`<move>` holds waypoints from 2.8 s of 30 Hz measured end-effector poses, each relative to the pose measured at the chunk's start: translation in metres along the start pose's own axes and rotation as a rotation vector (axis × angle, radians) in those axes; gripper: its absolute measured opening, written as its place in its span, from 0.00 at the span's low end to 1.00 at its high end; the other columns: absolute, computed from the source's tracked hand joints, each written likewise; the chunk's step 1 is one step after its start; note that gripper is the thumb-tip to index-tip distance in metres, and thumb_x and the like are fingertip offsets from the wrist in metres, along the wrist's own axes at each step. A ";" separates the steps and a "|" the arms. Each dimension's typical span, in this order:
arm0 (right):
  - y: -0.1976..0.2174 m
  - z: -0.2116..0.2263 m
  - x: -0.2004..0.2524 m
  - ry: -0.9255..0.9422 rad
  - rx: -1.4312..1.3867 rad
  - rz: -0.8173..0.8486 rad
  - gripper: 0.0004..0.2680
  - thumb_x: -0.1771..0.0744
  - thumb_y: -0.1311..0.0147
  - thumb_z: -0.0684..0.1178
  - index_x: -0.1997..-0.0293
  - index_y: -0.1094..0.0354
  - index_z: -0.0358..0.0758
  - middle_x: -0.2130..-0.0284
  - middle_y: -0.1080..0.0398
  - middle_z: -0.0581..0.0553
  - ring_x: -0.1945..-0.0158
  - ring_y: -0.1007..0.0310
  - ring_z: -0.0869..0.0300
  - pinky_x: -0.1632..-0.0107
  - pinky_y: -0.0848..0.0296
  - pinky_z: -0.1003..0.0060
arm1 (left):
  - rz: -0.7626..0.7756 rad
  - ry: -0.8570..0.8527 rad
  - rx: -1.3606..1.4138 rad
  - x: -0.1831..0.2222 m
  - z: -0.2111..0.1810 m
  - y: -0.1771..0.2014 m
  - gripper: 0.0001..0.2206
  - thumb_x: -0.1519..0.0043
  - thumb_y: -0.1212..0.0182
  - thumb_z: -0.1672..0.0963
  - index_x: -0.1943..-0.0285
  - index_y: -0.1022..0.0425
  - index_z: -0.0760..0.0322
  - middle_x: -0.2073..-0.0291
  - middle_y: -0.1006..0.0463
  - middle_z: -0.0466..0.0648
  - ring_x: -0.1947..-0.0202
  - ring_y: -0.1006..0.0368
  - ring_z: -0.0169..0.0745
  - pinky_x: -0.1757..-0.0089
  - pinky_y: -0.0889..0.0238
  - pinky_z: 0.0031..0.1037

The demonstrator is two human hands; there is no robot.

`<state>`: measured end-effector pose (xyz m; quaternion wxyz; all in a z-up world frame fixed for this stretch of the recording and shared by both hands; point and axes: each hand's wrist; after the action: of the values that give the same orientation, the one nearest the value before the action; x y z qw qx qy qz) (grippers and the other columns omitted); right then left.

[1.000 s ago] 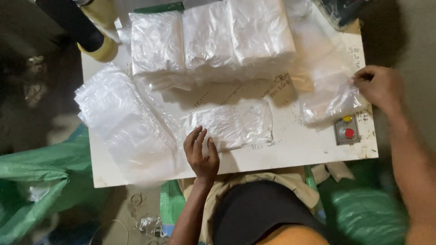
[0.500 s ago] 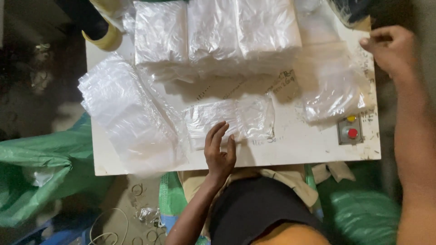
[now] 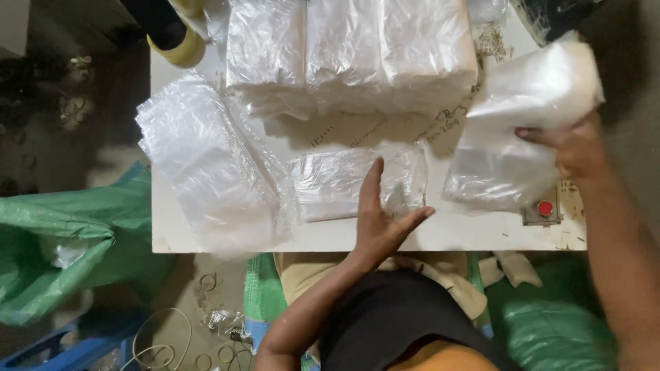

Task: The worker is sorting, smoothing, and neatly stacking clear plastic bags on a factory work surface.

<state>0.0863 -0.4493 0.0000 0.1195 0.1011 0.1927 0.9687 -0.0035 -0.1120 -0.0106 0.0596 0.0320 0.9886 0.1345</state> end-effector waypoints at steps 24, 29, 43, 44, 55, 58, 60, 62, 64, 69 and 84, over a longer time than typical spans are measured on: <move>-0.163 0.000 0.185 0.026 -0.232 1.596 0.43 0.37 0.70 0.87 0.26 0.49 0.35 0.29 0.42 0.40 0.30 0.40 0.54 0.32 0.45 0.60 | 0.397 0.302 -0.189 0.082 -0.052 0.141 0.19 0.38 0.42 0.45 0.59 0.17 0.62 0.63 0.13 0.42 0.63 0.18 0.34 0.62 0.30 0.27; -0.171 -0.023 0.169 0.142 -0.392 1.684 0.44 0.42 0.51 0.83 0.27 0.45 0.34 0.33 0.37 0.32 0.33 0.38 0.47 0.34 0.42 0.46 | 0.527 0.225 0.236 0.069 -0.009 0.115 0.22 0.32 0.46 0.46 0.36 0.26 0.61 0.41 0.24 0.56 0.34 0.33 0.58 0.37 0.43 0.48; -0.193 0.018 0.127 0.000 -0.255 0.662 0.15 0.39 0.32 0.44 0.49 0.23 0.32 0.48 0.25 0.31 0.44 0.29 0.48 0.41 0.31 0.47 | 0.121 -0.013 -0.020 0.009 0.030 0.146 0.41 0.58 0.17 0.53 0.33 0.33 0.63 0.52 0.21 0.63 0.48 0.25 0.73 0.48 0.30 0.55; -0.195 0.030 0.118 0.305 -0.283 0.644 0.15 0.41 0.32 0.46 0.52 0.22 0.32 0.42 0.30 0.29 0.36 0.34 0.45 0.35 0.36 0.47 | 0.141 -0.109 0.000 -0.004 0.043 0.146 0.25 0.53 0.21 0.54 0.46 0.25 0.56 0.54 0.18 0.51 0.49 0.22 0.59 0.46 0.32 0.44; -0.255 0.072 0.127 0.713 0.143 -0.099 0.22 0.34 0.41 0.34 0.31 0.41 0.22 0.37 0.40 0.26 0.35 0.39 0.34 0.38 0.33 0.50 | -0.290 -0.362 -0.718 -0.019 0.084 0.104 0.33 0.38 0.40 0.56 0.21 0.43 0.66 0.27 0.41 0.64 0.26 0.44 0.63 0.31 0.51 0.45; -0.290 0.110 0.145 0.720 -0.093 0.382 0.15 0.28 0.52 0.46 0.34 0.35 0.32 0.39 0.33 0.32 0.32 0.37 0.38 0.31 0.39 0.48 | -0.100 -0.429 -0.929 -0.022 0.107 0.088 0.33 0.34 0.44 0.51 0.21 0.47 0.64 0.23 0.46 0.62 0.21 0.54 0.61 0.27 0.66 0.51; -0.323 0.099 0.143 0.747 -0.212 0.707 0.19 0.27 0.59 0.59 0.31 0.36 0.40 0.35 0.33 0.36 0.29 0.40 0.40 0.28 0.47 0.44 | 0.158 -0.209 -0.941 -0.023 0.128 0.087 0.29 0.26 0.55 0.52 0.16 0.58 0.55 0.18 0.61 0.53 0.18 0.71 0.53 0.26 0.81 0.51; -0.332 0.062 0.114 0.943 -0.015 0.573 0.22 0.28 0.57 0.64 0.31 0.36 0.40 0.34 0.34 0.37 0.30 0.39 0.40 0.28 0.48 0.44 | 0.300 -0.120 -1.138 -0.031 0.117 0.088 0.33 0.28 0.53 0.50 0.16 0.62 0.56 0.18 0.63 0.56 0.19 0.73 0.56 0.28 0.81 0.57; -0.322 0.037 0.097 1.116 0.189 0.437 0.25 0.29 0.56 0.69 0.31 0.35 0.41 0.33 0.35 0.37 0.30 0.39 0.41 0.29 0.48 0.44 | 0.449 -0.018 -1.328 -0.030 0.105 0.089 0.37 0.30 0.50 0.48 0.16 0.66 0.58 0.18 0.65 0.59 0.20 0.74 0.60 0.31 0.81 0.62; -0.246 0.026 0.098 0.516 0.584 0.047 0.34 0.33 0.38 0.61 0.27 0.49 0.20 0.30 0.49 0.18 0.31 0.46 0.24 0.35 0.44 0.28 | -0.164 -0.106 -0.889 -0.019 0.125 0.078 0.32 0.30 0.59 0.45 0.20 0.47 0.66 0.21 0.51 0.60 0.20 0.59 0.57 0.27 0.75 0.53; -0.245 -0.017 0.058 -0.122 -0.343 0.588 0.17 0.39 0.31 0.37 0.46 0.27 0.32 0.55 0.25 0.38 0.50 0.25 0.55 0.43 0.28 0.54 | -0.454 -0.134 -0.210 -0.016 0.140 0.097 0.56 0.52 0.27 0.40 0.19 0.52 0.69 0.25 0.45 0.61 0.23 0.50 0.61 0.27 0.61 0.43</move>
<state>0.0746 -0.2199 -0.1038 -0.1383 0.1887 -0.0180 0.9721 0.0341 0.0166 -0.1164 0.1568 -0.1881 0.9449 0.2172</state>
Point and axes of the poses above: each hand's wrist, its own x-axis away from the middle knuckle, its own y-axis out of the back of the hand, z = x × y
